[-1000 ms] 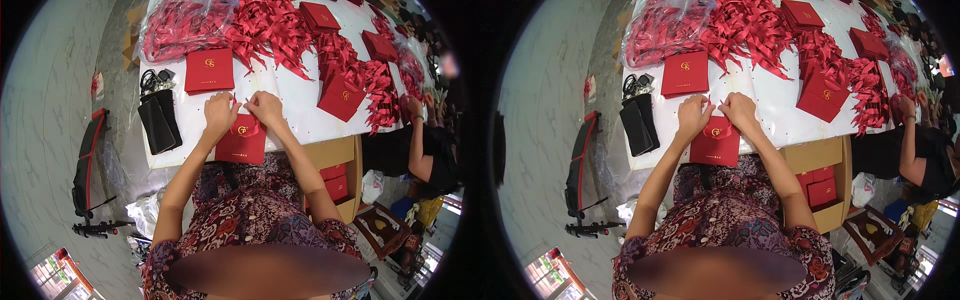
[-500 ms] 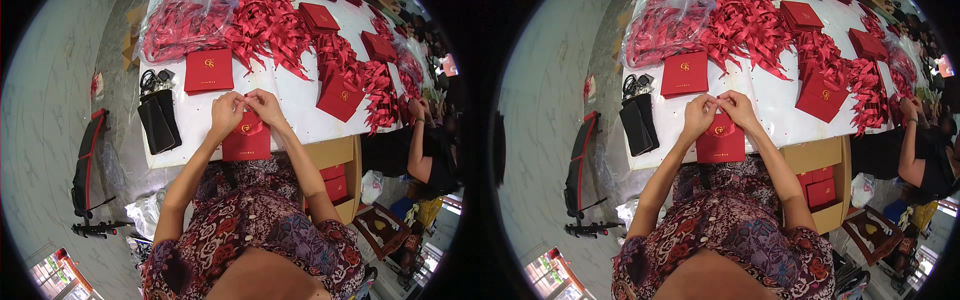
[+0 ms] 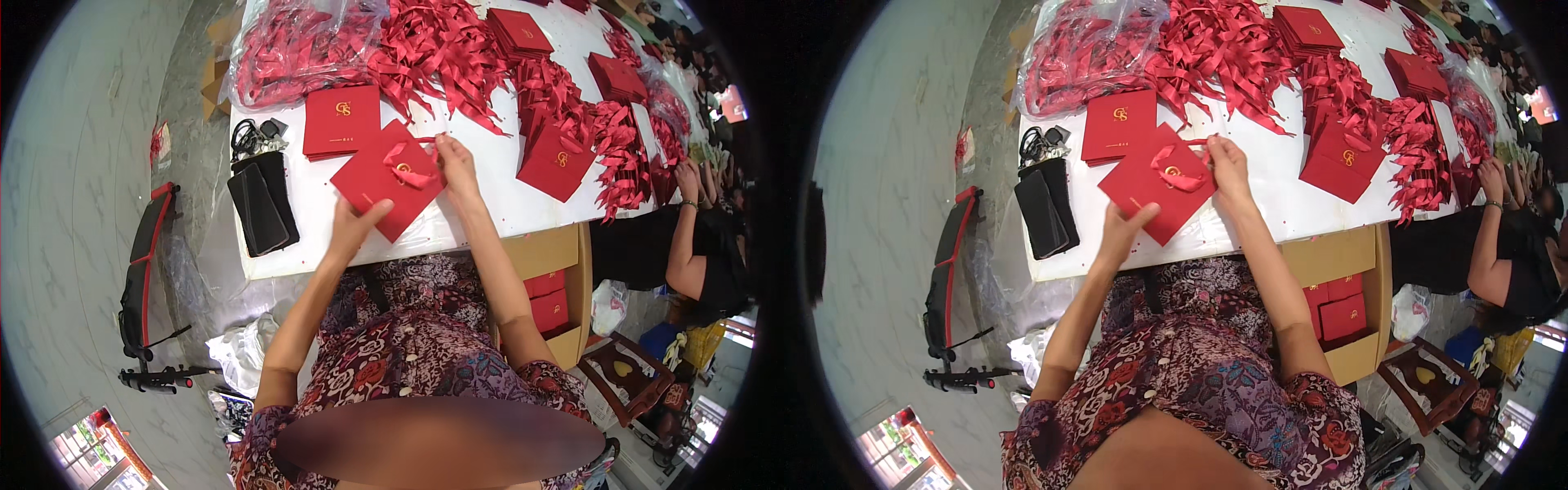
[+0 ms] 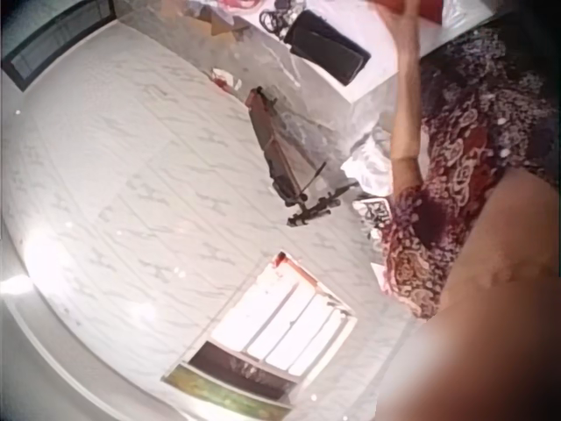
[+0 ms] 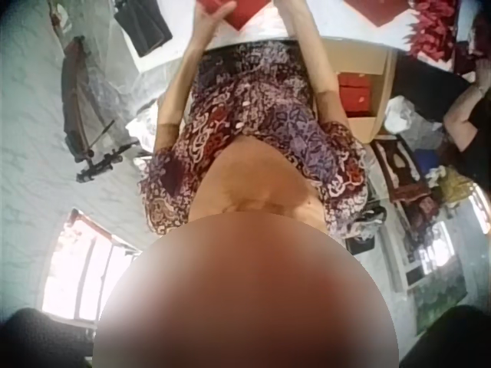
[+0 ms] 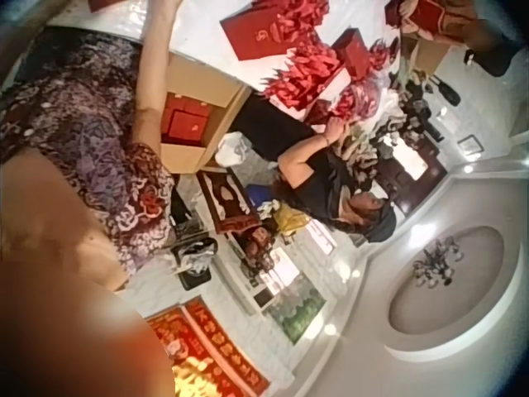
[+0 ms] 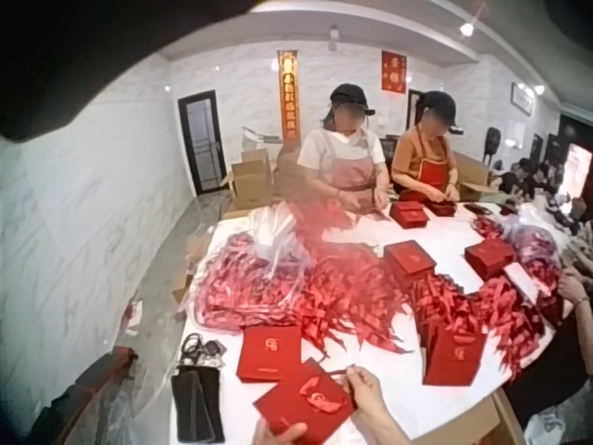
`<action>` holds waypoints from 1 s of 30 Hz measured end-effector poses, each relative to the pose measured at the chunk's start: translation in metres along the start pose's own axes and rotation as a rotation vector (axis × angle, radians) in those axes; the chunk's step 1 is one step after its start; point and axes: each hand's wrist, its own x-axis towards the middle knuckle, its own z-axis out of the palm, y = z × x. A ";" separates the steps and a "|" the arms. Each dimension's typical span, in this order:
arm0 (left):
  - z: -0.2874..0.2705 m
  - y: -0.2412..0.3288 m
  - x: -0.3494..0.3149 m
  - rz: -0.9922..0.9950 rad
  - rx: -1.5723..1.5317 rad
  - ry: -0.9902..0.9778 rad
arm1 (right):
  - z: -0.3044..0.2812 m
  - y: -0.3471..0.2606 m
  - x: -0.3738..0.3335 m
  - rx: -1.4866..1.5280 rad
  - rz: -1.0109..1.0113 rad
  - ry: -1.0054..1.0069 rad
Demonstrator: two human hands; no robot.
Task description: Tying red ribbons onto small red gift boxes.
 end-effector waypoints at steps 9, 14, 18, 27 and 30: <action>0.016 0.012 -0.046 0.185 0.472 0.070 | -0.003 -0.001 0.043 -0.228 -0.115 -0.157; 0.004 0.028 -0.057 0.536 0.966 0.072 | 0.014 -0.015 0.033 -0.637 -0.438 -0.199; 0.000 0.012 -0.059 0.494 1.351 -0.033 | 0.011 -0.008 0.058 -1.187 -0.841 -0.276; 0.010 -0.003 -0.023 0.441 1.302 -0.127 | 0.004 -0.014 0.047 -1.020 -1.051 -0.136; 0.011 -0.001 0.000 0.476 1.306 -0.050 | 0.003 -0.042 0.012 -0.842 -1.176 -0.059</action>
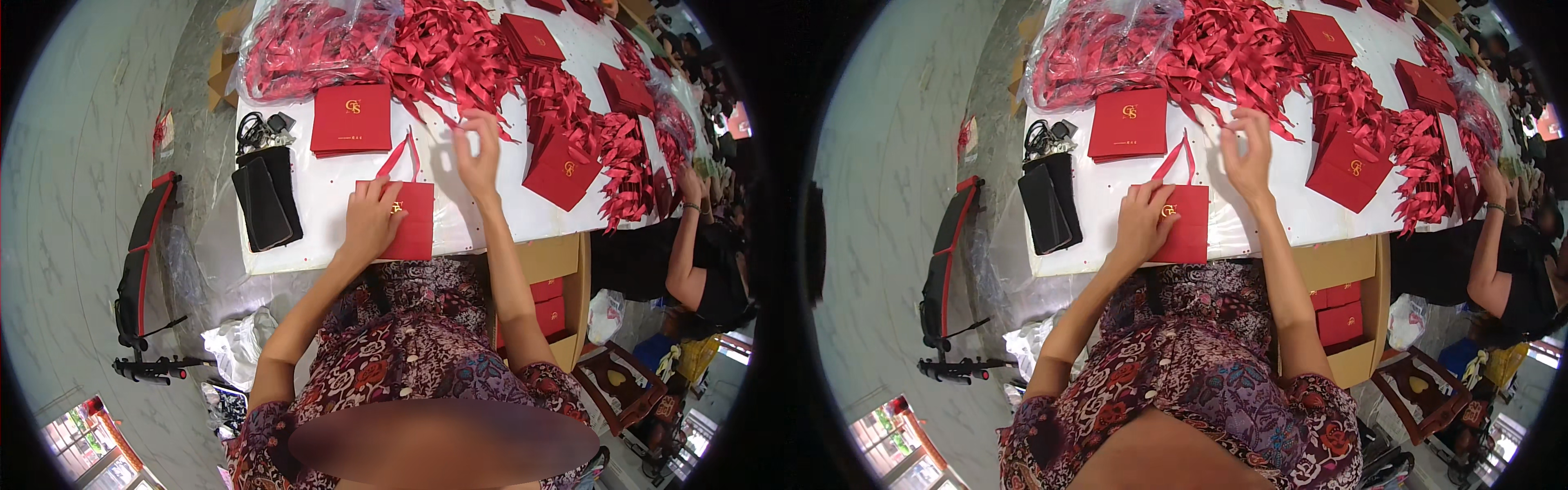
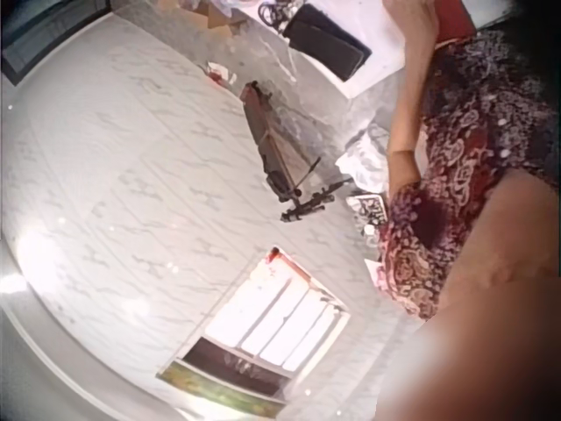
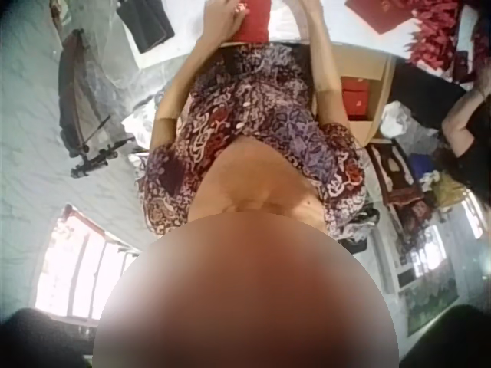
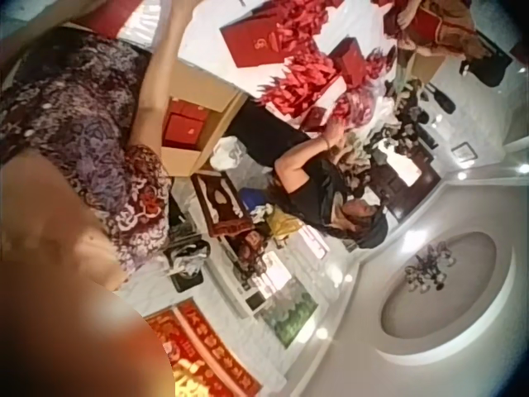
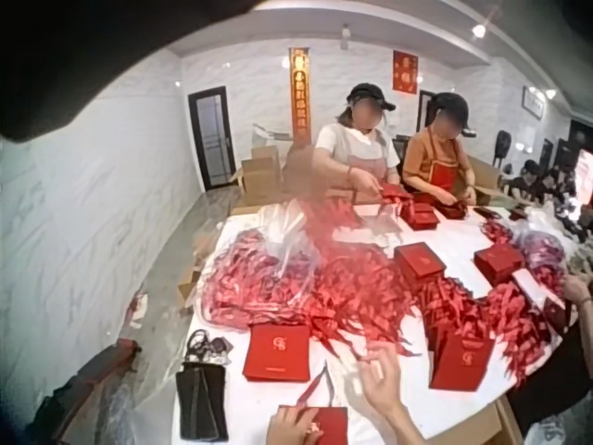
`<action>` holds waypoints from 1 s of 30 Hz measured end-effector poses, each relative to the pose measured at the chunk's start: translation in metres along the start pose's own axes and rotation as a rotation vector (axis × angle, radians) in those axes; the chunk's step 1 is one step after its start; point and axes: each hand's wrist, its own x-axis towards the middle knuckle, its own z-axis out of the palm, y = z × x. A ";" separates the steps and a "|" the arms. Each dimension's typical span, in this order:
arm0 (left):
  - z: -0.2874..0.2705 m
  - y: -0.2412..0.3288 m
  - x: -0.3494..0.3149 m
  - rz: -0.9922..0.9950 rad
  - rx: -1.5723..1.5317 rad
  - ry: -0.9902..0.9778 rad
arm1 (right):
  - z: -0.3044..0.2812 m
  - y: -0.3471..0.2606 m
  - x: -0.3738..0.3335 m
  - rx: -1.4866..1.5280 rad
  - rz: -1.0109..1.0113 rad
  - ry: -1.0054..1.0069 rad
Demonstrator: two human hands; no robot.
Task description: Tying red ribbons onto small red gift boxes.
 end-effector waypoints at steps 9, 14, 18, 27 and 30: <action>0.007 -0.008 0.018 0.059 0.042 0.032 | -0.072 -0.050 -0.009 0.860 0.462 -0.162; 0.004 -0.006 0.019 -0.002 -0.016 0.048 | -0.030 -0.066 -0.040 0.132 0.501 -0.629; 0.005 -0.008 0.020 -0.022 -0.039 0.061 | -0.008 -0.055 -0.068 -0.115 0.334 -0.627; 0.010 0.002 0.018 -0.076 -0.128 0.045 | 0.006 -0.065 -0.072 -0.176 0.487 -0.580; 0.014 0.006 0.020 0.063 -0.016 0.182 | 0.010 -0.068 -0.075 -0.291 0.324 -0.534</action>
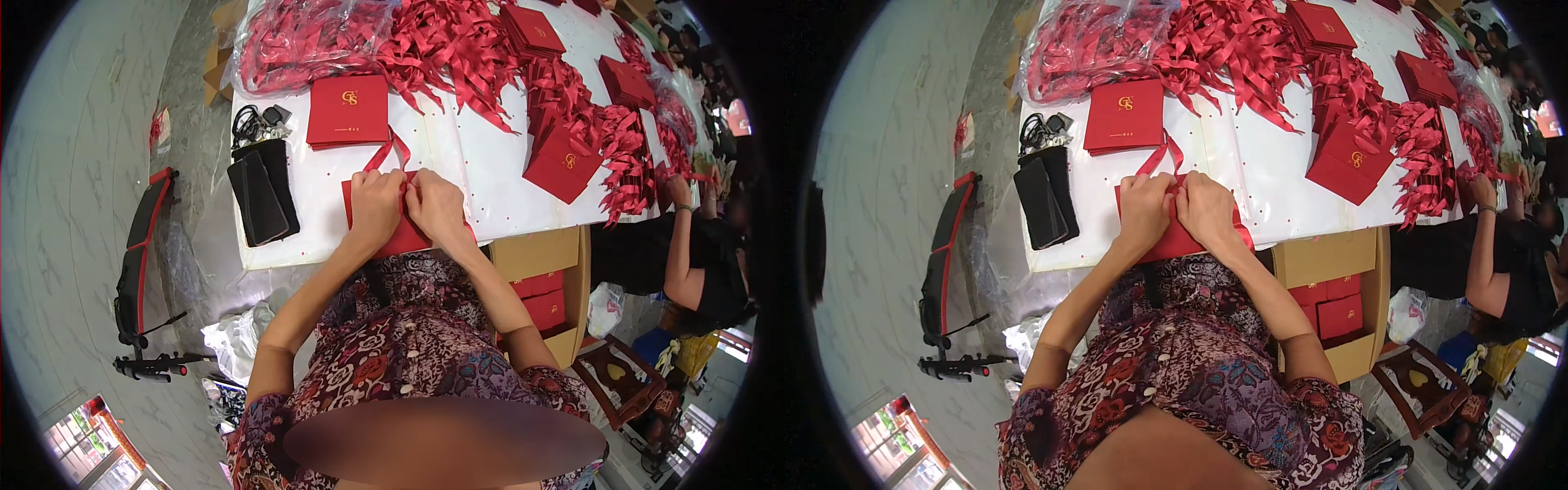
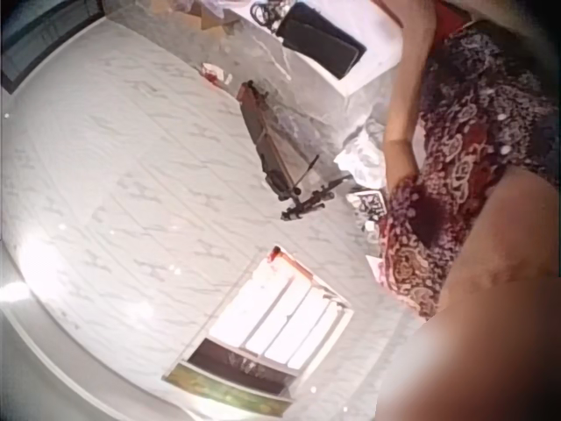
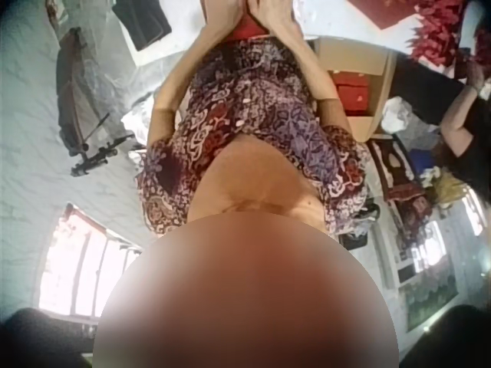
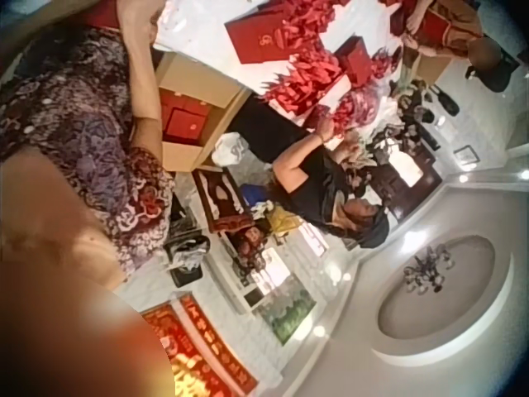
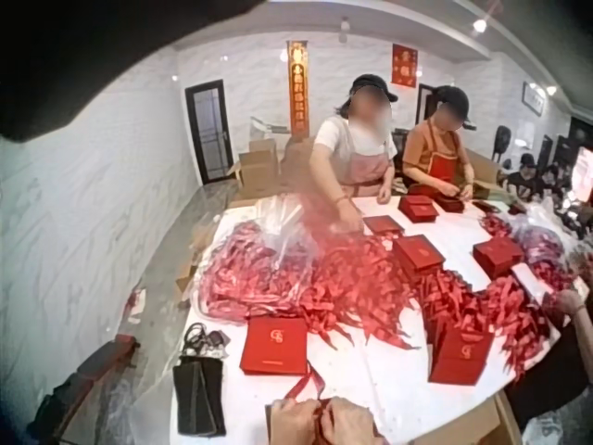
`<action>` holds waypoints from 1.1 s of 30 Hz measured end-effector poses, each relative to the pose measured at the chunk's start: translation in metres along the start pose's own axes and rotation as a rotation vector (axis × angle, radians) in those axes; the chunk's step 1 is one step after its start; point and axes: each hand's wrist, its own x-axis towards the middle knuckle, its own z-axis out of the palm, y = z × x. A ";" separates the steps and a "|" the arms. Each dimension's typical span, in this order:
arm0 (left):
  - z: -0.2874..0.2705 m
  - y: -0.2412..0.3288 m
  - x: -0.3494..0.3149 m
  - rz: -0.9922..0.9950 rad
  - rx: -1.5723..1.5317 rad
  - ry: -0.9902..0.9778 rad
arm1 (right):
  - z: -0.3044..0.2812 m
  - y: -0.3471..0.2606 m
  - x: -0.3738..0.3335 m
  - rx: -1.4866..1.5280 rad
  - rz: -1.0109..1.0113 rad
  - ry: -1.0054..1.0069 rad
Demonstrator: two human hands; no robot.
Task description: Tying red ribbons onto small red gift boxes.
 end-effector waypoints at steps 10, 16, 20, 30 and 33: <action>-0.016 -0.015 0.006 -0.078 -0.150 -0.120 | -0.023 -0.003 0.006 0.229 0.079 -0.057; -0.020 -0.014 0.007 -0.136 -0.182 -0.181 | -0.021 -0.002 0.002 0.267 0.108 -0.081; -0.020 -0.012 0.006 -0.081 -0.136 -0.152 | -0.024 0.003 0.003 0.205 0.004 -0.098; -0.037 0.000 0.016 0.253 -0.064 -0.174 | -0.031 0.046 0.043 0.686 0.211 -0.741; -0.034 0.002 0.018 0.289 -0.043 -0.174 | -0.022 0.053 0.051 0.768 0.179 -0.780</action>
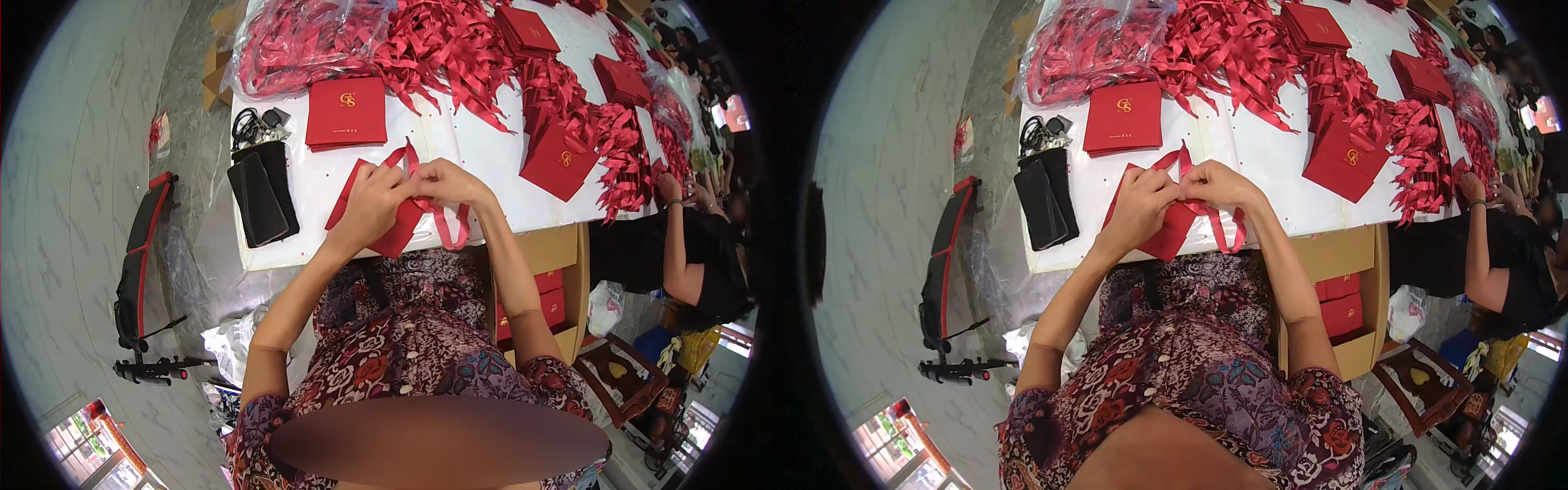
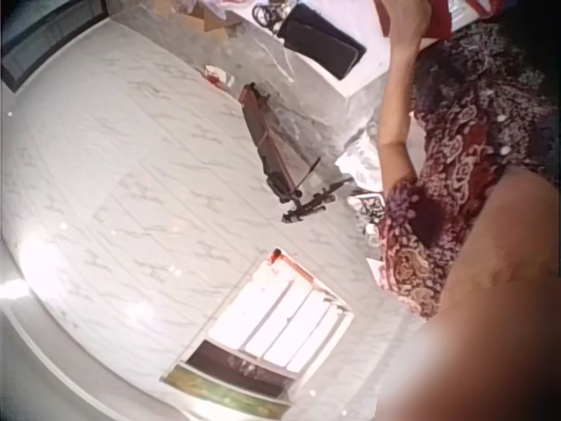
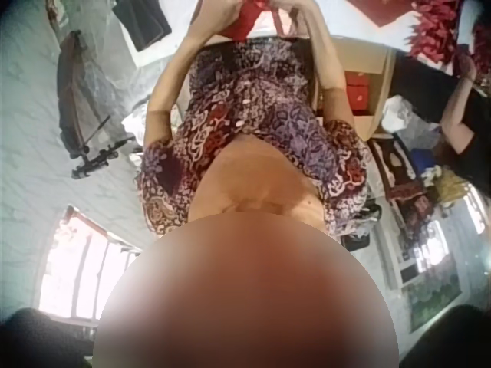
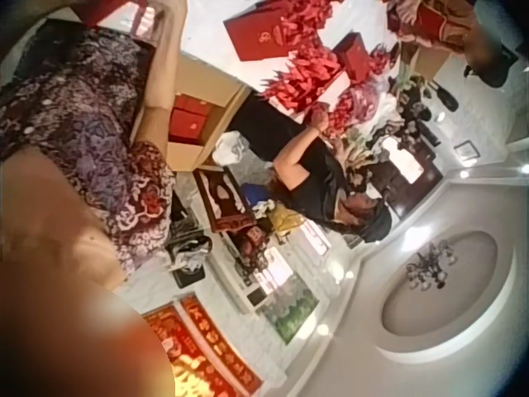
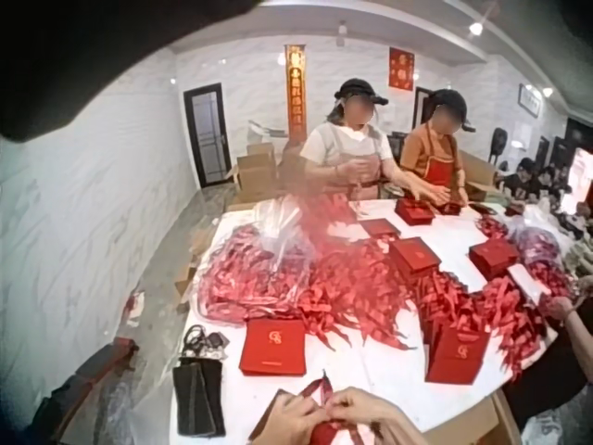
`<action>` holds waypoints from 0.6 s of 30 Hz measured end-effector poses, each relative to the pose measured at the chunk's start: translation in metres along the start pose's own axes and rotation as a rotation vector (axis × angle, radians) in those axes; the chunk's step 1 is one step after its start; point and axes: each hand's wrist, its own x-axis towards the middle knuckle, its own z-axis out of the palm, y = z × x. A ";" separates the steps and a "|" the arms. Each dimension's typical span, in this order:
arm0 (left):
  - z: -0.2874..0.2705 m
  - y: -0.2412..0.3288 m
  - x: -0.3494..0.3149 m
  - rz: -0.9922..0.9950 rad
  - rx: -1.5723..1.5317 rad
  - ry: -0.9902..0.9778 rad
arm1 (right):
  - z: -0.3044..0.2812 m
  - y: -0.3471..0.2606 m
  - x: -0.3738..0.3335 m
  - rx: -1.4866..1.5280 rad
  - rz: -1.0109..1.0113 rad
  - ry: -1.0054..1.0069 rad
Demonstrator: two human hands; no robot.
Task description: Tying red ribbons onto small red gift boxes.
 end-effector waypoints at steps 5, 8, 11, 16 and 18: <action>0.001 0.001 -0.001 -0.106 -0.117 -0.030 | 0.012 0.024 0.022 0.087 -0.080 0.175; 0.009 0.005 0.001 -0.151 -0.170 0.001 | 0.004 0.021 0.031 -0.082 -0.034 0.653; 0.013 -0.004 0.000 -0.221 -0.165 0.092 | 0.003 0.023 0.029 0.138 -0.209 0.780; 0.016 -0.039 -0.018 -0.484 -0.191 0.109 | 0.008 -0.009 -0.021 -0.271 -0.167 0.599; 0.015 -0.041 -0.016 -0.534 -0.250 0.094 | 0.023 -0.009 -0.029 -0.530 -0.149 0.598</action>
